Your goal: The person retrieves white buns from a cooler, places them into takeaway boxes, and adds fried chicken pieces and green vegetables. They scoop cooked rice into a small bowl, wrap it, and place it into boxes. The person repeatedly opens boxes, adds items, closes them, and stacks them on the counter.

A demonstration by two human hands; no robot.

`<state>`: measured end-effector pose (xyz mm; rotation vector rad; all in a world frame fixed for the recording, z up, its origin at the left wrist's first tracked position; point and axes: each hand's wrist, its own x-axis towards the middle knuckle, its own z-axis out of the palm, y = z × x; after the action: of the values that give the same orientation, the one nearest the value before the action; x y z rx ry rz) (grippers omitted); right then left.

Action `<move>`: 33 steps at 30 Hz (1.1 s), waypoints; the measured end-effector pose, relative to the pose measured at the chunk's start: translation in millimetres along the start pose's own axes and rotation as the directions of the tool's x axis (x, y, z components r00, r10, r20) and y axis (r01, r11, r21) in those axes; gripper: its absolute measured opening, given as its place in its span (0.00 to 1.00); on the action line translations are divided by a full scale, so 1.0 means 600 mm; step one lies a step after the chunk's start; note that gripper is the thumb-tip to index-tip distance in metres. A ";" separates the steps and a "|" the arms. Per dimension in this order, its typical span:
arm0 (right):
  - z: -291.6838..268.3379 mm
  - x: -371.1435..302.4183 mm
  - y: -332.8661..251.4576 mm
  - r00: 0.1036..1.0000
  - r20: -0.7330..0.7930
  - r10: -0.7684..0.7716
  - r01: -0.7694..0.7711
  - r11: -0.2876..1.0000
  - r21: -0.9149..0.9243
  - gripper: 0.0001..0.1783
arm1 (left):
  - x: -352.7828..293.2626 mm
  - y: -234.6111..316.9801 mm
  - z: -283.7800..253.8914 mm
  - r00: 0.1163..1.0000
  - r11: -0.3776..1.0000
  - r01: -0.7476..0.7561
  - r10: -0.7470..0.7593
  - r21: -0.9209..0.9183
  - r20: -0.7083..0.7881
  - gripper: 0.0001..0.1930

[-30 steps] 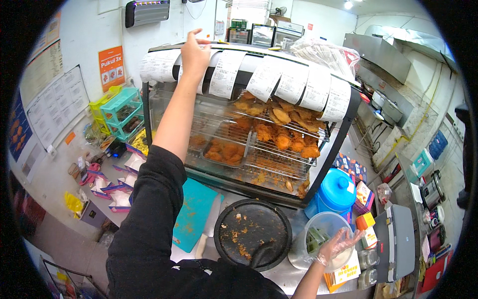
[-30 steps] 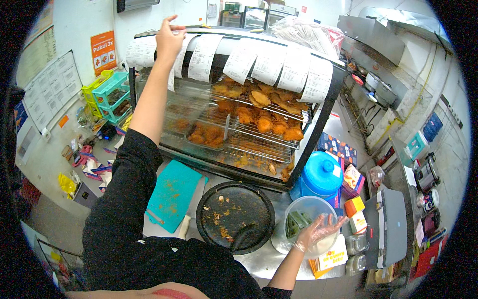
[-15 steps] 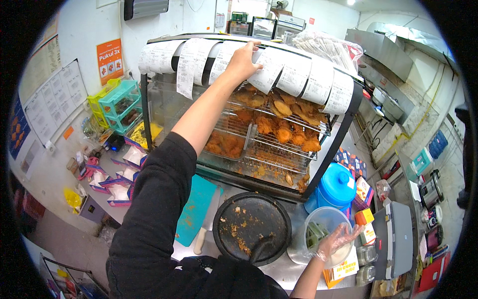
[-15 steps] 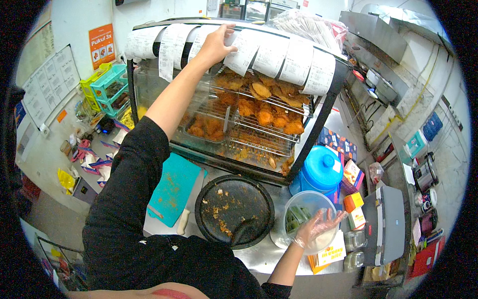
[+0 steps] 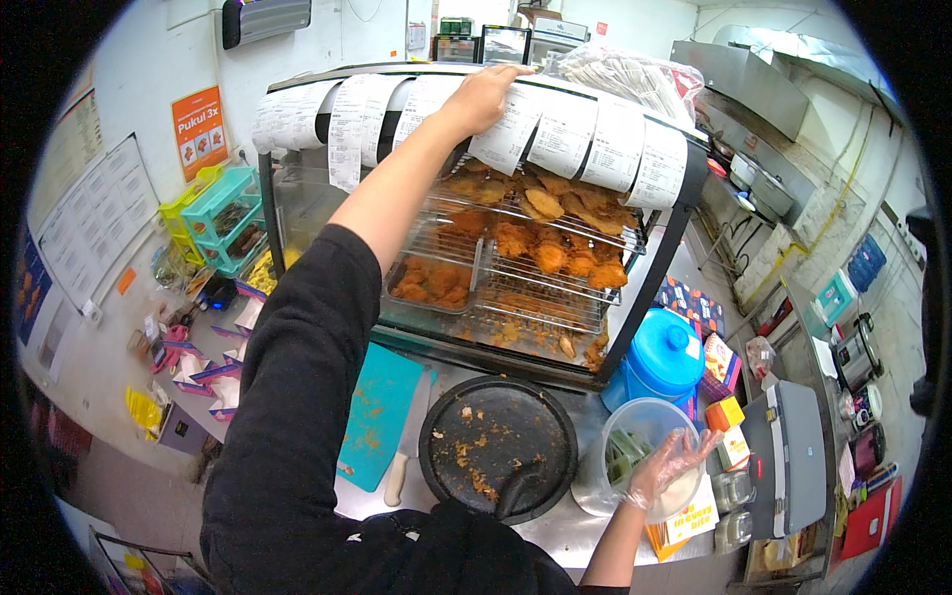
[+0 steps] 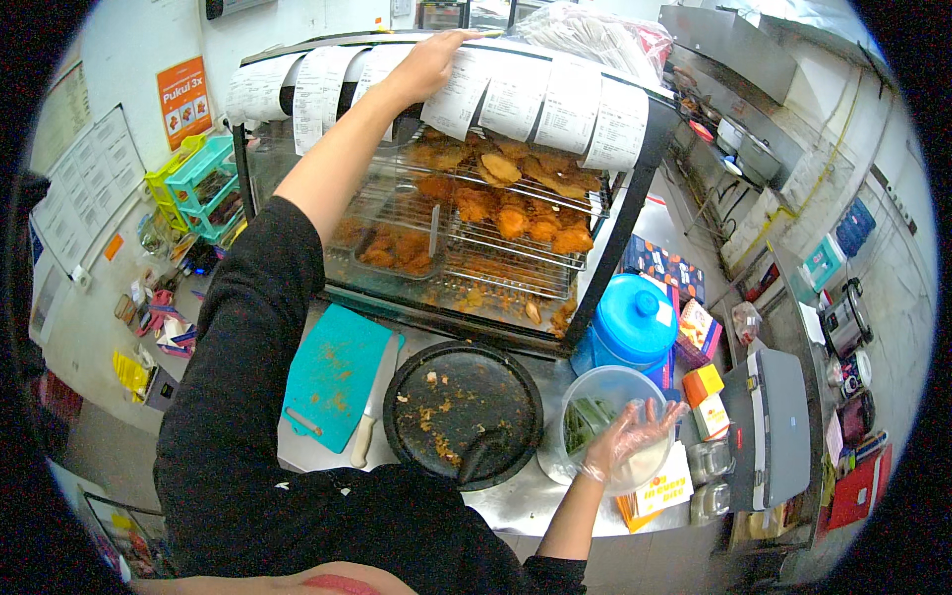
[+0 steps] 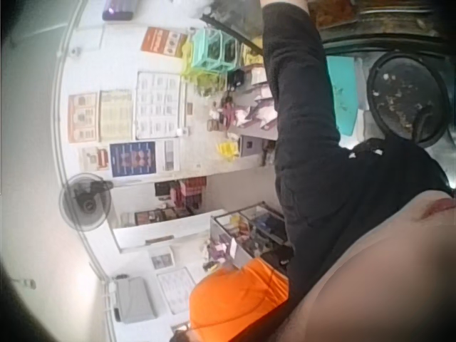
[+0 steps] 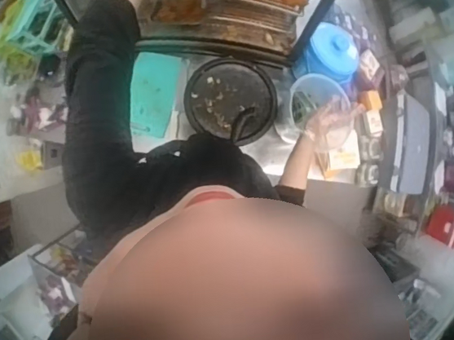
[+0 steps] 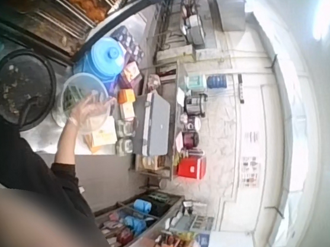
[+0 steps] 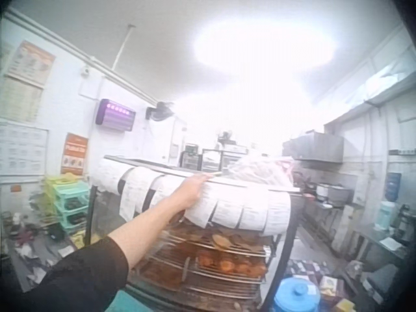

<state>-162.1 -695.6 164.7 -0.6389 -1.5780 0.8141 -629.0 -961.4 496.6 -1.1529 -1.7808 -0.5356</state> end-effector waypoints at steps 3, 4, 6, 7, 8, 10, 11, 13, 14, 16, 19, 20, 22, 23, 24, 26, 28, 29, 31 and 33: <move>0.003 0.000 -0.007 1.000 -0.004 -0.001 0.001 1.000 0.008 0.49 | 0.011 -0.005 0.010 0.988 0.996 0.014 -0.027 0.084 0.149 0.22; 0.003 -0.001 -0.010 1.000 -0.013 -0.012 0.012 1.000 0.003 0.47 | 0.011 -0.006 0.011 0.986 0.996 0.040 -0.053 0.086 0.160 0.22; 0.003 -0.001 -0.016 1.000 -0.017 -0.017 0.017 1.000 0.006 0.45 | 0.007 -0.010 0.006 0.974 0.990 0.100 -0.117 0.097 0.191 0.21; 0.003 -0.001 -0.018 1.000 -0.013 -0.011 0.011 1.000 0.015 0.45 | 0.004 -0.012 0.002 0.976 0.980 0.098 -0.129 0.174 0.178 0.21; 0.003 -0.001 -0.019 1.000 -0.006 0.015 -0.015 0.999 0.050 0.45 | 0.001 -0.016 -0.004 0.971 0.961 0.097 -0.148 0.257 0.187 0.21; 0.002 -0.001 -0.019 1.000 -0.006 -0.004 0.004 0.999 0.050 0.46 | -0.006 -0.023 -0.017 0.966 0.899 0.074 -0.172 0.432 0.192 0.20; 0.002 -0.002 -0.018 1.000 0.004 0.001 -0.001 0.997 0.077 0.46 | -0.009 -0.026 -0.023 0.956 0.876 0.080 -0.203 0.476 0.212 0.20; 0.002 -0.001 -0.016 0.999 0.019 0.034 -0.035 0.998 0.046 0.49 | -0.013 -0.032 -0.033 0.944 0.818 0.087 -0.250 0.569 0.217 0.19; 0.002 -0.001 -0.015 0.998 0.013 0.054 -0.055 0.997 0.061 0.50 | -0.012 -0.034 -0.037 0.935 0.815 0.108 -0.277 0.569 0.220 0.19; 0.002 -0.001 -0.014 1.000 0.016 0.009 -0.010 1.000 0.027 0.50 | -0.011 -0.037 -0.042 0.922 0.818 0.141 -0.314 0.558 0.226 0.21; 0.000 0.002 -0.016 0.999 0.021 0.029 -0.030 0.998 0.054 0.49 | -0.008 -0.035 -0.047 0.907 0.808 0.184 -0.359 0.560 0.220 0.22; 0.000 0.003 -0.017 0.997 0.045 0.066 -0.069 0.994 0.082 0.48 | -0.008 -0.032 -0.049 0.905 0.800 0.199 -0.372 0.567 0.207 0.22; 0.001 0.003 -0.019 0.999 0.027 0.029 -0.031 0.997 0.077 0.48 | -0.010 -0.024 -0.054 0.927 0.797 0.208 -0.345 0.567 0.146 0.22; 0.003 0.002 -0.019 0.999 0.034 0.029 -0.032 0.995 0.099 0.48 | -0.011 -0.018 -0.056 0.947 0.803 0.201 -0.305 0.562 0.097 0.23; 0.004 0.000 -0.018 0.999 0.037 0.023 -0.026 0.996 0.082 0.48 | -0.014 -0.010 -0.059 0.954 0.800 0.203 -0.291 0.564 0.070 0.23; 0.007 -0.006 -0.017 0.999 0.027 0.024 -0.027 0.992 0.123 0.48 | -0.018 0.013 -0.062 0.981 0.827 0.172 -0.192 0.535 -0.018 0.24; 0.006 -0.009 -0.015 0.999 0.030 0.032 -0.036 0.991 0.129 0.44 | -0.025 0.046 -0.067 0.987 0.910 0.159 -0.138 0.384 -0.081 0.25; 0.003 -0.006 -0.014 0.998 0.052 0.026 -0.034 0.987 0.155 0.42 | -0.032 0.067 -0.072 0.986 0.961 0.147 -0.124 0.234 -0.111 0.26; -0.007 0.013 -0.013 0.977 0.155 0.144 -0.141 0.990 -0.025 0.32 | -0.057 0.120 -0.082 0.982 0.992 0.103 -0.112 -0.068 -0.153 0.28; -0.018 0.047 -0.008 0.888 0.394 0.238 -0.115 0.943 -0.311 0.25 | -0.116 0.189 -0.101 0.964 0.871 0.266 -0.251 -0.413 0.093 0.29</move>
<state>-155.9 -675.1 186.4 -0.8624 -2.0843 0.9185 -491.8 -986.9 452.6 -1.2185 -1.9189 -1.1127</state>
